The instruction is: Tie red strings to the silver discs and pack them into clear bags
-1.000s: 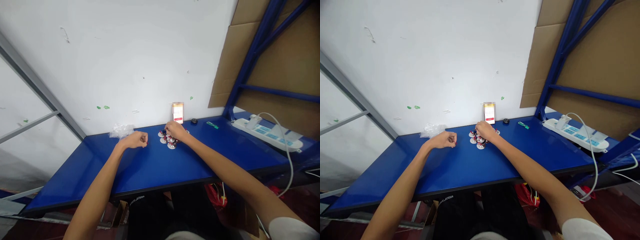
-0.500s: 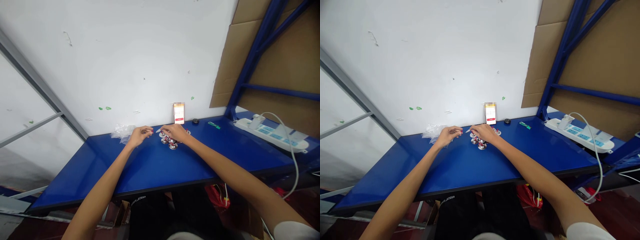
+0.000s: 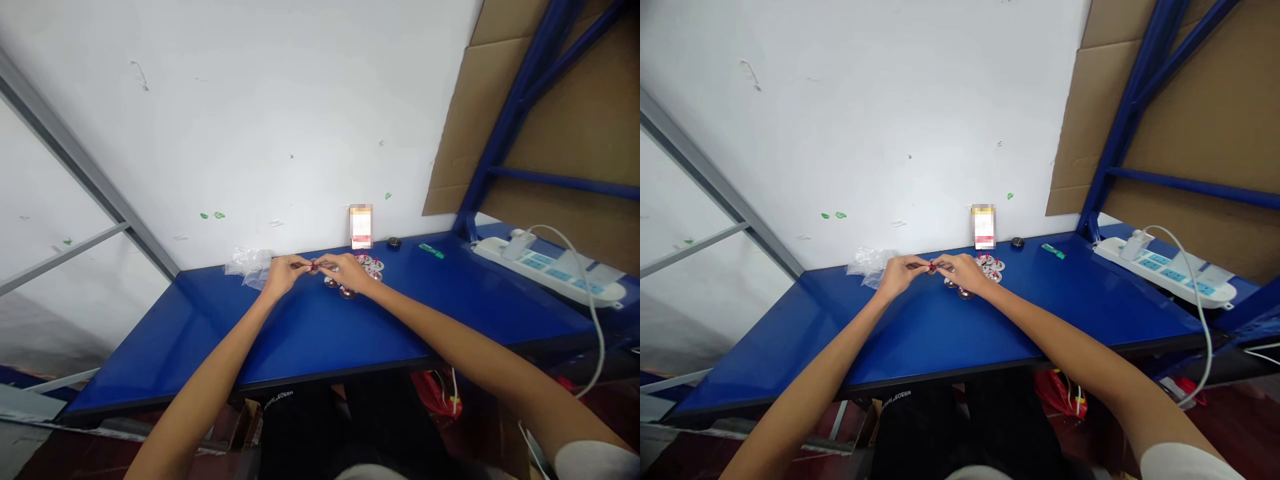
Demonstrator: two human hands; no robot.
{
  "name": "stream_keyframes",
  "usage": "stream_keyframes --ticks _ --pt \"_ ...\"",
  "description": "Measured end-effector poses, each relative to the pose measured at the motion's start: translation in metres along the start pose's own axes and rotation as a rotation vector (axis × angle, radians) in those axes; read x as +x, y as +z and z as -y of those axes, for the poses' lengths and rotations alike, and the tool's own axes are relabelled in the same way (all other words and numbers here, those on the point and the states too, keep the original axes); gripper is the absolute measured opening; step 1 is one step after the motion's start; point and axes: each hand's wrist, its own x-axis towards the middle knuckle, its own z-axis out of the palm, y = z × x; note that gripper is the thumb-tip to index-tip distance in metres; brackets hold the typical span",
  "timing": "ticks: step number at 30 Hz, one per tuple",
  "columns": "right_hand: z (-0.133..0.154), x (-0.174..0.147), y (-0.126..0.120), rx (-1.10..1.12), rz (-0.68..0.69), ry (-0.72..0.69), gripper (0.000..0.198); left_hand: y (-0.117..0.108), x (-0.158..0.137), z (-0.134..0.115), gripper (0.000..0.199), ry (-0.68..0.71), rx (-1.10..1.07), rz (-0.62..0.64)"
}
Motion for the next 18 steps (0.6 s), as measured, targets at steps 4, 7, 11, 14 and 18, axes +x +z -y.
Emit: stream_keyframes --ticks 4,7,11,14,18 --pt "0.004 0.000 0.003 -0.017 -0.023 0.020 0.026 0.002 0.000 -0.001 0.023 -0.039 -0.068 0.000" --pt "0.006 0.000 0.003 -0.020 -0.042 0.017 0.025 0.001 -0.001 -0.005 0.019 -0.014 -0.028 -0.002" --pt "0.007 0.000 0.003 0.003 -0.058 -0.001 0.027 0.000 -0.002 -0.012 0.015 0.060 0.116 -0.011" --pt "0.007 -0.001 0.003 0.010 -0.061 -0.005 0.027 0.000 -0.003 -0.016 0.016 0.071 0.150 0.008" --pt "0.008 -0.001 0.004 0.033 -0.062 -0.024 0.027 0.001 -0.002 -0.014 0.020 0.026 0.145 0.016"
